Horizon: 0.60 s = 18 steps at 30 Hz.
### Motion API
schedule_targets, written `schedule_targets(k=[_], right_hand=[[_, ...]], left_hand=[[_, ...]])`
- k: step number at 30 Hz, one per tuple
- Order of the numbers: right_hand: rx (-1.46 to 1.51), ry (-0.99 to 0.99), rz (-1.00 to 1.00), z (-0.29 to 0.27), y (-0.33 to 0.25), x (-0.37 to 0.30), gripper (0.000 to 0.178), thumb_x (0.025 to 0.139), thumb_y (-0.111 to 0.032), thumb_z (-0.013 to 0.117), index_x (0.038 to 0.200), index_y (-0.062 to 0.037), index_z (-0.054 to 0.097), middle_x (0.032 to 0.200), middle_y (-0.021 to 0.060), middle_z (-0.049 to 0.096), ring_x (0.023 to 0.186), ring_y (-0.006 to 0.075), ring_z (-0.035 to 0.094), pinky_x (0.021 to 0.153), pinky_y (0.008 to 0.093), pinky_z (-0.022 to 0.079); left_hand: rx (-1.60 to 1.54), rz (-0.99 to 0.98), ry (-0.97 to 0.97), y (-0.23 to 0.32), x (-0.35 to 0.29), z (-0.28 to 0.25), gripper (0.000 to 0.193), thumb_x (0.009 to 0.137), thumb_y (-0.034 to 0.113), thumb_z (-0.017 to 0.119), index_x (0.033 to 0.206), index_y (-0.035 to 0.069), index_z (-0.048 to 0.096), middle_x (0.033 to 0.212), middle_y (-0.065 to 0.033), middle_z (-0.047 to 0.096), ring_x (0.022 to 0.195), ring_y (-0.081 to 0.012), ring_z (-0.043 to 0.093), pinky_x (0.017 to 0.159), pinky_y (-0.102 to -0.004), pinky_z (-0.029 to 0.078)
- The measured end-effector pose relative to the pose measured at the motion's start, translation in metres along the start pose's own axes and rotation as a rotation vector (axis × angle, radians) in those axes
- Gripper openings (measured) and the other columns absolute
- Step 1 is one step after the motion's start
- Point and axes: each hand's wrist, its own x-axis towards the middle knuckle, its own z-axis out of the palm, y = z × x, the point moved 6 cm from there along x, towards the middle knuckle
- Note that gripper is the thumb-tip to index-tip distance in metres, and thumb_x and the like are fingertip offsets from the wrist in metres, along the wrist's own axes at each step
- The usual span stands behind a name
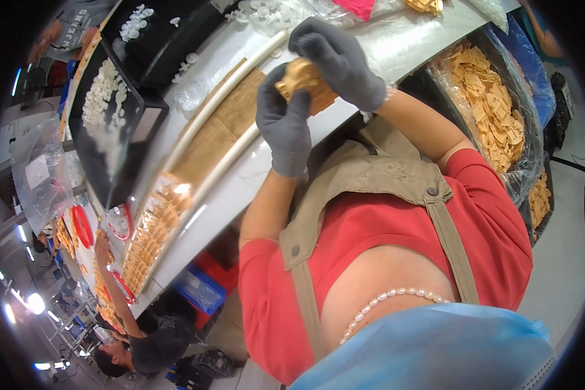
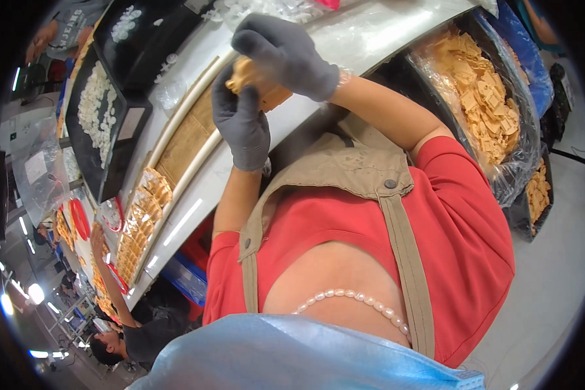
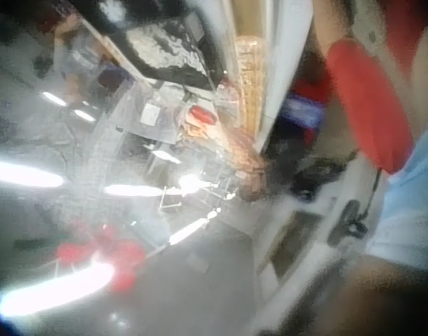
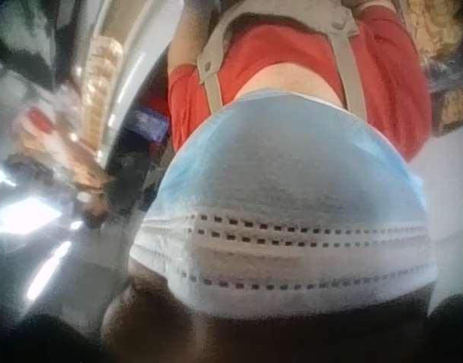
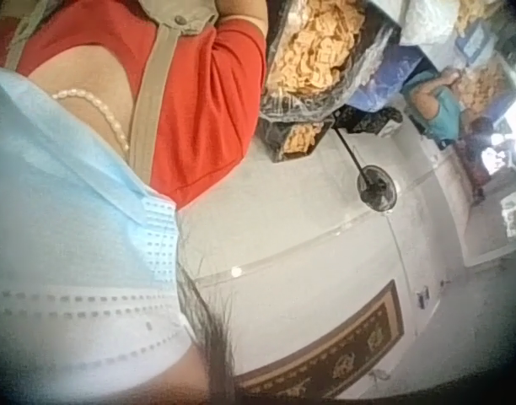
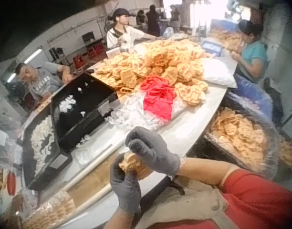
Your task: The person assembles and packages plastic toy parts into sets by hand, taking components from bins and placing them into trays.
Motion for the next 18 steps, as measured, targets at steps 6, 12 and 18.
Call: schedule_targets(k=[6, 12, 18], right_hand=[[-0.156, -0.151, 0.129, -0.004, 0.006, -0.008, 0.051, 0.079, -0.021, 0.071, 0.123, -0.0068, 0.051, 0.109, 0.0090, 0.061, 0.102, 0.0164, 0.059, 0.088, 0.0314, 0.048], [-0.378, -0.169, -0.070, -0.042, -0.025, -0.027, 0.054, 0.075, -0.009, 0.075, 0.123, -0.0070, 0.051, 0.112, 0.0123, 0.061, 0.104, 0.0237, 0.061, 0.088, 0.0349, 0.050], [-0.399, -0.207, -0.064, -0.048, 0.013, -0.010, 0.048, 0.076, -0.034, 0.070, 0.114, -0.0072, 0.055, 0.096, 0.0184, 0.063, 0.091, 0.0322, 0.063, 0.081, 0.0386, 0.048]], left_hand=[[-0.222, -0.040, -0.083, 0.033, 0.033, -0.012, 0.054, 0.089, 0.017, 0.061, 0.135, 0.010, 0.035, 0.120, -0.0083, 0.051, 0.112, -0.0233, 0.050, 0.098, -0.0411, 0.040], [0.481, -0.079, -0.197, 0.035, 0.039, 0.026, 0.030, 0.079, 0.007, 0.069, 0.106, -0.002, 0.060, 0.102, -0.0087, 0.061, 0.092, -0.0129, 0.056, 0.080, -0.0256, 0.048], [0.467, -0.001, -0.178, 0.018, 0.046, 0.012, 0.043, 0.086, 0.017, 0.063, 0.122, -0.003, 0.049, 0.120, -0.0164, 0.054, 0.111, -0.0229, 0.053, 0.095, -0.0347, 0.042]])
